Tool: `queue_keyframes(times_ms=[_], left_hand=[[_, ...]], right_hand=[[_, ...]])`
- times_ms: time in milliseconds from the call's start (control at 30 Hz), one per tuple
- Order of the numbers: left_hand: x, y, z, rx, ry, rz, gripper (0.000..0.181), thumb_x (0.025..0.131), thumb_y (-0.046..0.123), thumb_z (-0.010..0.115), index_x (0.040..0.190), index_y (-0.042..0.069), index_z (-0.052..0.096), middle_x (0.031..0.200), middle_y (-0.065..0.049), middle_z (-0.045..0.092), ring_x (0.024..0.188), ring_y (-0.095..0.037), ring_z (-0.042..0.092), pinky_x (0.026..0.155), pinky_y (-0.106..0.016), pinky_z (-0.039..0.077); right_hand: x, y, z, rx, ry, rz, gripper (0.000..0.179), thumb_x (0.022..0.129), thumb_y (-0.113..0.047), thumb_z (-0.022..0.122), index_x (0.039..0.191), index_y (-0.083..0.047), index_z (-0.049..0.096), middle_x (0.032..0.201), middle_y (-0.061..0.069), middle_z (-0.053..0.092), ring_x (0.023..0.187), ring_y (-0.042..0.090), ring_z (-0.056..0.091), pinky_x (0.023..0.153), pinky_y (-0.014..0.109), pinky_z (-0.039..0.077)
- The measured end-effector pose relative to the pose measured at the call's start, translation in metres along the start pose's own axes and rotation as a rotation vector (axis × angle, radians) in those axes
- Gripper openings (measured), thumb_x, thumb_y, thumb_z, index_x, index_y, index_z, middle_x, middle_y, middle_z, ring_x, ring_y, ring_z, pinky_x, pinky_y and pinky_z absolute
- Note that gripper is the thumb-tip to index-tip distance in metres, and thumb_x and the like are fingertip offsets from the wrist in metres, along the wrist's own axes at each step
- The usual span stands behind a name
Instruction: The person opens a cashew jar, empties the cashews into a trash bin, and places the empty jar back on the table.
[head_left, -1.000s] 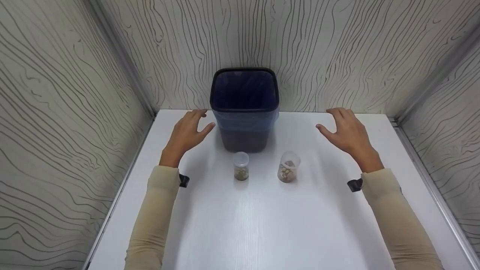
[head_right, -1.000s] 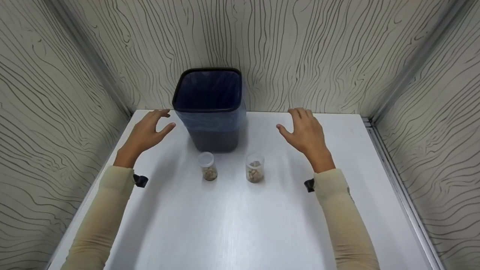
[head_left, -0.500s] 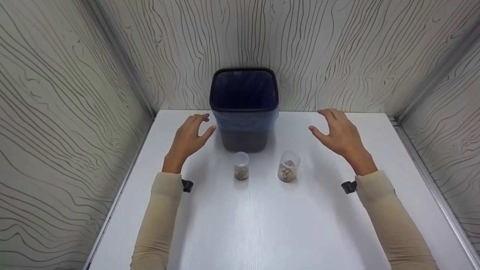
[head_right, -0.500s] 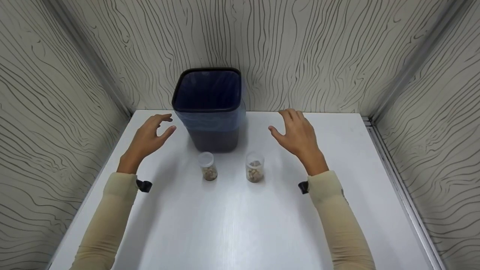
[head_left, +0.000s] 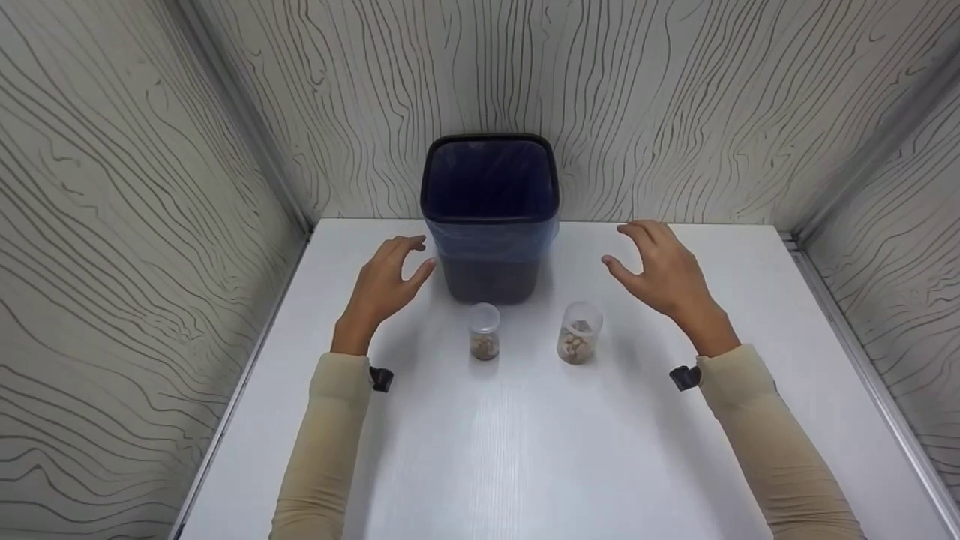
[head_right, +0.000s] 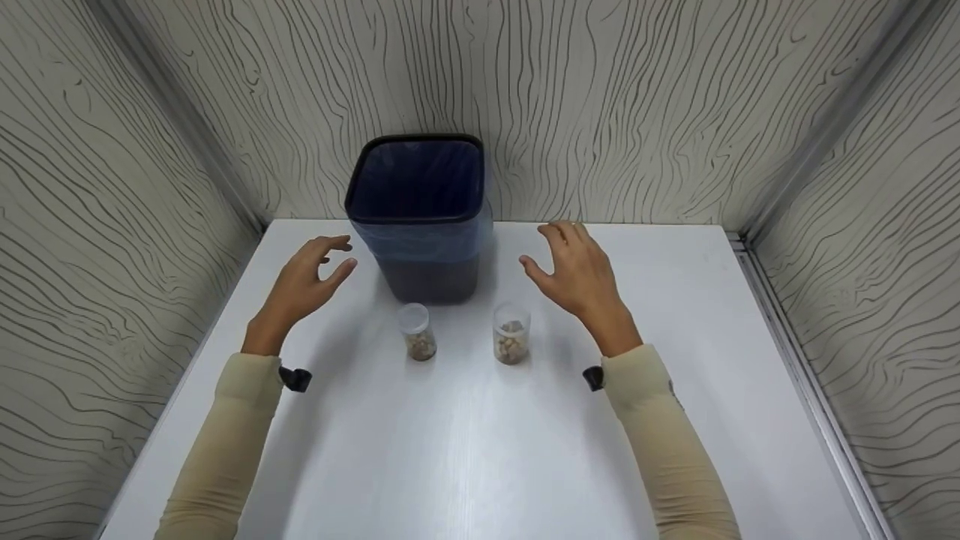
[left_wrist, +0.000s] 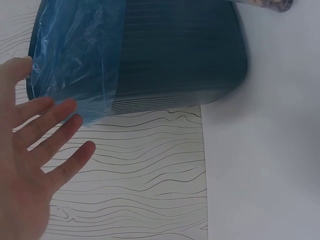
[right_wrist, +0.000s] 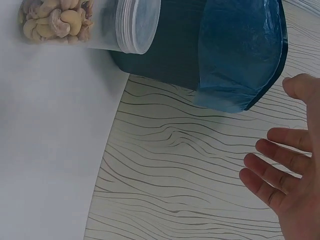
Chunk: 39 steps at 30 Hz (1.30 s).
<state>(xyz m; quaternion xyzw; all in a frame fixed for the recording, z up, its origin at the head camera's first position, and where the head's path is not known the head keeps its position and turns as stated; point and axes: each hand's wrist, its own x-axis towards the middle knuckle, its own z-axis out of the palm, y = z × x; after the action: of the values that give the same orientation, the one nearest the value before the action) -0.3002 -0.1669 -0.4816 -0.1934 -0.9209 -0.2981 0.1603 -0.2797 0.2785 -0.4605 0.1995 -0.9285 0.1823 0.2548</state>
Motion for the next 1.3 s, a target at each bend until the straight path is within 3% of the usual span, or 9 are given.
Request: queue_keyframes(times_ms=[433, 733, 1000, 1300], left_hand=[[-0.008, 0.001, 0.009, -0.039, -0.004, -0.018, 0.047, 0.107, 0.036, 0.065, 0.144, 0.009, 0.062, 0.134, -0.009, 0.070, 0.132, -0.027, 0.063, 0.112, -0.048, 0.050], [-0.014, -0.001, 0.017, -0.073, -0.020, -0.033, 0.047, 0.107, 0.035, 0.064, 0.146, 0.009, 0.061, 0.136, -0.008, 0.069, 0.134, -0.027, 0.062, 0.113, -0.047, 0.049], [-0.019, -0.001, 0.025, -0.103, -0.018, -0.041, 0.047, 0.106, 0.035, 0.066, 0.146, 0.010, 0.061, 0.135, -0.007, 0.069, 0.132, -0.025, 0.063, 0.106, -0.044, 0.055], [-0.024, 0.000, 0.033, -0.171, -0.042, -0.078, 0.049, 0.107, 0.035, 0.065, 0.148, 0.009, 0.060, 0.137, -0.007, 0.069, 0.134, -0.025, 0.062, 0.109, -0.044, 0.054]], right_hand=[[0.002, -0.021, 0.009, 0.048, -0.018, -0.013, 0.052, 0.097, -0.035, 0.078, 0.136, -0.003, 0.065, 0.131, 0.016, 0.068, 0.118, 0.036, 0.065, 0.091, 0.052, 0.058], [0.001, -0.031, 0.015, 0.091, -0.029, -0.013, 0.051, 0.097, -0.034, 0.078, 0.136, -0.003, 0.066, 0.130, 0.015, 0.069, 0.111, 0.034, 0.067, 0.089, 0.050, 0.058], [0.003, -0.040, 0.021, 0.112, -0.021, -0.028, 0.048, 0.098, -0.033, 0.077, 0.135, -0.004, 0.066, 0.128, 0.014, 0.069, 0.109, 0.032, 0.068, 0.088, 0.049, 0.059], [0.003, -0.048, 0.027, 0.129, -0.024, -0.045, 0.047, 0.098, -0.032, 0.078, 0.134, -0.004, 0.066, 0.128, 0.014, 0.069, 0.108, 0.032, 0.068, 0.089, 0.048, 0.060]])
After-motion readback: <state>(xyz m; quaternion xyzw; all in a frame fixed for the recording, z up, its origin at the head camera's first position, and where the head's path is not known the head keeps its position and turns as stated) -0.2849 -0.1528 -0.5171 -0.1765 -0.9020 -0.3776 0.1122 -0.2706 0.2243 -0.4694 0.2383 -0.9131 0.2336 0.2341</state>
